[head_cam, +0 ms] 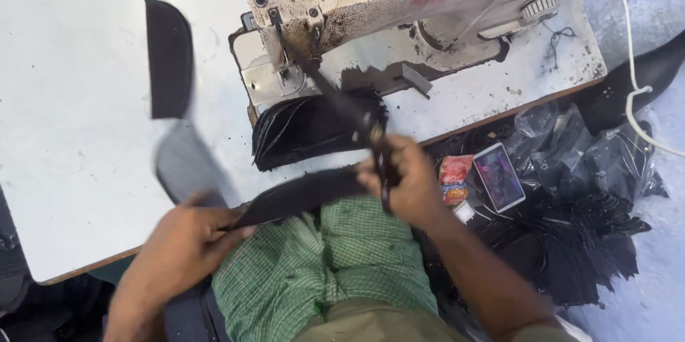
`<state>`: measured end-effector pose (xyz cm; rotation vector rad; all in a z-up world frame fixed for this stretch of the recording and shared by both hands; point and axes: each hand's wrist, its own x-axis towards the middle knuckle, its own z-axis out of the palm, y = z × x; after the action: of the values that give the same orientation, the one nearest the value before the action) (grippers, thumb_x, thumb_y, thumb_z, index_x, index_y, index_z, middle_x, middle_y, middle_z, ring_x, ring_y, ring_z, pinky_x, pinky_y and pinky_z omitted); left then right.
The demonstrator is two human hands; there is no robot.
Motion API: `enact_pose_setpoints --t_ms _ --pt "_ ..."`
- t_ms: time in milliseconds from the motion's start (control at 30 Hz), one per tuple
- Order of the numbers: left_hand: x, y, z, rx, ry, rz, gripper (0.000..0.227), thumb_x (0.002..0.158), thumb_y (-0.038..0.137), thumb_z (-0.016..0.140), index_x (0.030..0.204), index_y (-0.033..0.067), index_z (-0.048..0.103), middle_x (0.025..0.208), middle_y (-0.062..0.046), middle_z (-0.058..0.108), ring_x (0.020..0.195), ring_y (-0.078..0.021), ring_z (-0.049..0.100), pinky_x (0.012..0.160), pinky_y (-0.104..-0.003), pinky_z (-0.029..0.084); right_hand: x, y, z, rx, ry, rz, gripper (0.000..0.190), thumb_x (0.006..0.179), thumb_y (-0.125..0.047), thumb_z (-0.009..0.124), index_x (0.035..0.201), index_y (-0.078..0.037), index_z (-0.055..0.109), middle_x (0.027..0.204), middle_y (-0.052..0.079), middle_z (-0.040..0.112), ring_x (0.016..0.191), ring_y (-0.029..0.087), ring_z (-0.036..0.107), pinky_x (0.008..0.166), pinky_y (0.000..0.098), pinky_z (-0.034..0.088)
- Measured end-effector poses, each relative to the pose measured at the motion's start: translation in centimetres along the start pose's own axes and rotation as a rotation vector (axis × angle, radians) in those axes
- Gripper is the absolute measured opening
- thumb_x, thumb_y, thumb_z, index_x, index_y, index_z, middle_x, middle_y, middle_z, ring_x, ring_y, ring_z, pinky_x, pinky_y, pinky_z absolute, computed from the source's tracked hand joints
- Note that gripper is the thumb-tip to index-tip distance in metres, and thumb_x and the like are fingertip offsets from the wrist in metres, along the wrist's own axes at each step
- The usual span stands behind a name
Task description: Trimming excess material from shoe components using large scissors at a sewing station.
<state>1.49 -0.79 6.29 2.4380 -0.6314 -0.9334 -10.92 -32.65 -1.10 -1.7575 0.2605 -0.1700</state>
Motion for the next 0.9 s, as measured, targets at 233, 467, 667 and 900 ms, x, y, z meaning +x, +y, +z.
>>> enact_pose_setpoints --t_ms 233,467,667,900 --pt "6.3 4.2 3.4 -0.048 0.469 0.212 0.030 0.094 0.035 0.068 0.085 0.0065 0.075 0.065 -0.018 0.067 0.057 -0.0373 0.065 0.055 -0.048 0.049 8.2 4.7 -0.1 -0.507 0.389 -0.470 0.055 0.087 0.005 0.081 0.131 0.003 0.047 0.095 0.015 0.072 0.084 0.022 0.075 0.071 0.0334 0.059" --pt "8.4 2.8 5.2 -0.021 0.779 -0.060 0.035 0.096 0.038 0.070 0.082 0.0066 0.076 0.062 -0.018 0.066 0.059 -0.0393 0.065 0.056 -0.049 0.050 9.5 2.8 0.2 -0.947 0.218 -0.592 0.075 0.059 0.016 0.065 0.132 -0.001 0.067 0.096 0.017 0.072 0.068 0.034 0.066 0.067 0.0451 0.056" --pt "9.3 2.6 5.3 -0.047 0.763 -0.157 0.039 0.097 0.039 0.068 0.078 0.0058 0.076 0.062 -0.019 0.066 0.059 -0.0394 0.066 0.058 -0.049 0.051 8.4 -0.2 2.8 -0.627 0.187 -0.733 0.063 0.073 0.015 0.063 0.133 -0.003 0.053 0.129 0.018 0.070 0.110 0.033 0.074 0.094 0.0410 0.060" --pt "8.7 1.3 2.5 -0.094 0.499 -0.194 0.045 0.090 0.049 0.070 0.077 0.0067 0.078 0.065 -0.016 0.070 0.065 -0.0357 0.069 0.064 -0.047 0.053 10.7 -0.1 8.4 -0.750 -0.102 -0.350 0.057 0.082 -0.001 0.076 0.136 -0.007 0.058 0.101 0.020 0.074 0.089 0.039 0.072 0.077 0.0483 0.056"
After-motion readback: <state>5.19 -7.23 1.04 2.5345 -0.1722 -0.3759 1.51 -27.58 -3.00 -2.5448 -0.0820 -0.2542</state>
